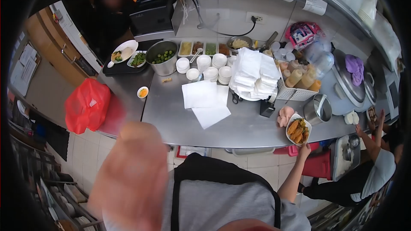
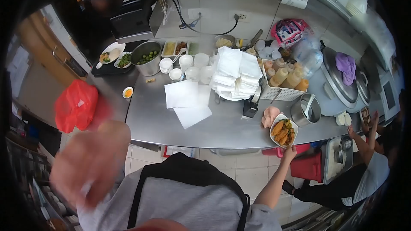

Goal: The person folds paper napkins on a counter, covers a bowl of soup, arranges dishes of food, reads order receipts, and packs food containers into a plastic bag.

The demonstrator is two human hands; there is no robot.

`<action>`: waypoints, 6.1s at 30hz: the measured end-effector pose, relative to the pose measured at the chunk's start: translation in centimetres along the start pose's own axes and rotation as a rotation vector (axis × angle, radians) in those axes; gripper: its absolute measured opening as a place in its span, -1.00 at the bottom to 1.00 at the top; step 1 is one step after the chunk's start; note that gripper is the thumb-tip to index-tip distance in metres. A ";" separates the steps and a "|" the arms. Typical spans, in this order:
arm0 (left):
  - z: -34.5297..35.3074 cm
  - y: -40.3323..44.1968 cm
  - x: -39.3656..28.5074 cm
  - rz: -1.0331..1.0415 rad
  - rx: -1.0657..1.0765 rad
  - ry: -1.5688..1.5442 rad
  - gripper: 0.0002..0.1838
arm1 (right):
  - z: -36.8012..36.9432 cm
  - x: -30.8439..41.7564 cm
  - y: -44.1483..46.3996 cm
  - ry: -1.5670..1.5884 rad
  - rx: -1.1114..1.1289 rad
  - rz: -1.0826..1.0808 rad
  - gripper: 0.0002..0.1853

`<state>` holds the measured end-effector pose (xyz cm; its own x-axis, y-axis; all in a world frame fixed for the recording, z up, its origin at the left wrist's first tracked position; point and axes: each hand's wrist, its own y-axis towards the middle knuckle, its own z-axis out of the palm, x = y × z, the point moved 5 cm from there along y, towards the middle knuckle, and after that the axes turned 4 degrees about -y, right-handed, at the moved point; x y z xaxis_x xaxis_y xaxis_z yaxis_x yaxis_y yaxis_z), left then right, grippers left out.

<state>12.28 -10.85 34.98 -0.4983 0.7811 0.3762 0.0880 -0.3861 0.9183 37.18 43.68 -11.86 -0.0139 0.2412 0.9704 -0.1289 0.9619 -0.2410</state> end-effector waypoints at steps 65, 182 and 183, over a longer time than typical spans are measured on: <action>-5.8 -46.7 5.1 -2.627 0.077 0.001 -0.38 | 21.2 6.4 10.7 -2.053 0.095 -0.798 -0.72; -28.4 -35.3 -17.9 -2.263 -0.941 0.334 -0.41 | 56.9 1.3 -38.9 -0.700 1.204 -1.552 -0.78; -29.0 -35.3 -18.0 -2.253 -0.944 0.303 -0.40 | 59.9 0.4 -40.7 -0.807 1.188 -1.633 -0.76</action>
<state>-6.88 -25.53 -7.78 0.6707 0.1199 -0.7320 -0.6917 0.4574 -0.5588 -16.93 -3.11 -0.59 0.4571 -0.8810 0.1222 -0.8378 -0.3804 0.3916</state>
